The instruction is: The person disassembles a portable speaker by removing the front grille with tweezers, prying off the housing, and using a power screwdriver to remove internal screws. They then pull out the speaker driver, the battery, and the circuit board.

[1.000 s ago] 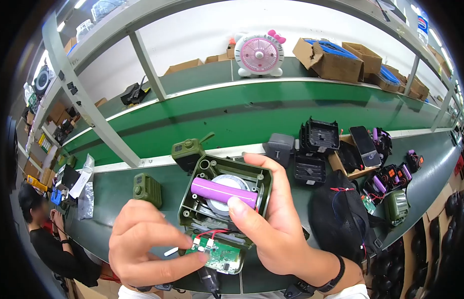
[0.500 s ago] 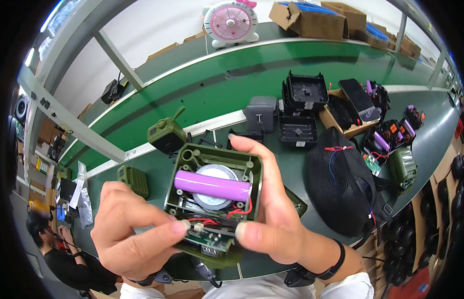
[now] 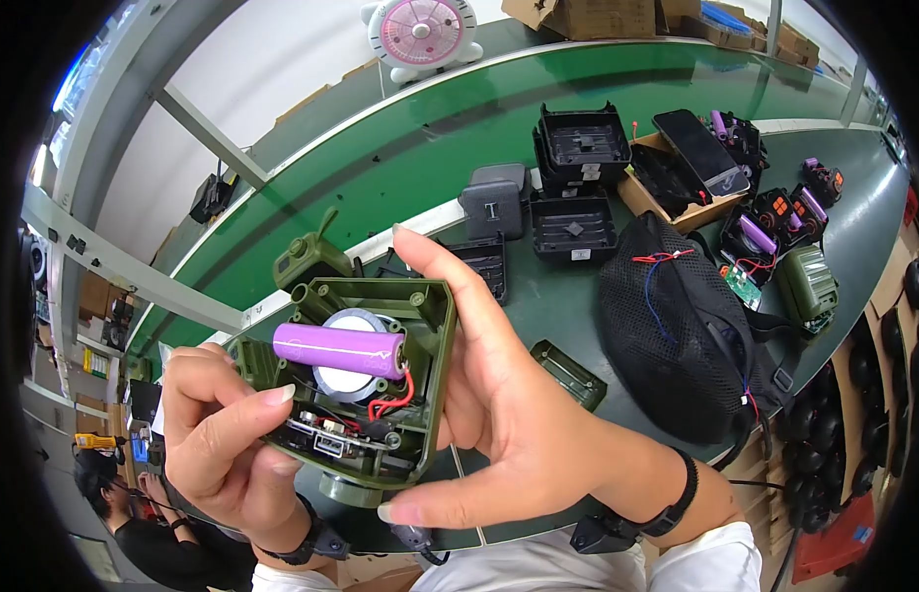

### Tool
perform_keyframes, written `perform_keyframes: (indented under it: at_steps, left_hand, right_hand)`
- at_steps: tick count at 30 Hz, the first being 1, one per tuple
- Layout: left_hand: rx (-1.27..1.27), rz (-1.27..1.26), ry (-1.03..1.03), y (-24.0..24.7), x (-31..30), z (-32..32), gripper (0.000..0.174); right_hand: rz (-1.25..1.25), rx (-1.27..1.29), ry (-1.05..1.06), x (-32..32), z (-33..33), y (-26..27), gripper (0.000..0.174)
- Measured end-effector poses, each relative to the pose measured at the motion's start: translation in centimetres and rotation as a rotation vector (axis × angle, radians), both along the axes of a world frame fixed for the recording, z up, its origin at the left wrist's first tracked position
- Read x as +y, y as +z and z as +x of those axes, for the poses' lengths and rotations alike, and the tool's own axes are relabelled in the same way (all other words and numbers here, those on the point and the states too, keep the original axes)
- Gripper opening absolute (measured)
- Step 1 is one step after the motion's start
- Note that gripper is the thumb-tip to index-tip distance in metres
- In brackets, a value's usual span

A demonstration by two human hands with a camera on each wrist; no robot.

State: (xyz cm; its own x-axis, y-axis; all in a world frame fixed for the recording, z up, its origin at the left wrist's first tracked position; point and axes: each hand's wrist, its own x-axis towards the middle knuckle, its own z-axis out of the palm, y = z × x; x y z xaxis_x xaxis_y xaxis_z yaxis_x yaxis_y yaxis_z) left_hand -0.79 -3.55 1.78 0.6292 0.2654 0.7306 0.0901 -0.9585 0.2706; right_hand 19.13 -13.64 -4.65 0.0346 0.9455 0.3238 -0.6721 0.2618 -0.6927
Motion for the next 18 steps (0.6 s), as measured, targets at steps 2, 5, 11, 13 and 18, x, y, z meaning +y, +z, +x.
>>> perform_keyframes:
  at_steps: [2, 5, 11, 13, 18]
  left_hand:
    - [-0.009, -0.007, 0.006, -0.18, 0.07, -0.01, 0.040]
    - [-0.039, -0.023, 0.012, -0.39, 0.17, 0.08, 0.041]
    - [-0.079, -0.056, -0.011, -0.50, 0.25, 0.09, 0.041]
    - [-0.084, -0.067, -0.016, -0.48, 0.20, 0.07, 0.040]
    - [-0.085, -0.067, -0.044, -0.34, 0.27, -0.12, 0.039]
  right_hand:
    - [-0.009, 0.020, -0.005, 0.00, -0.06, 0.13, 0.148]
    - [-0.006, 0.012, -0.019, 0.19, 0.03, -0.05, 0.147]
    - [-0.016, 0.007, -0.021, 0.28, -0.04, -0.03, 0.145]
    - [-0.018, -0.006, -0.019, 0.27, -0.01, -0.03, 0.144]
    - [0.029, -0.006, 0.002, 0.28, -0.06, -0.07, 0.144]
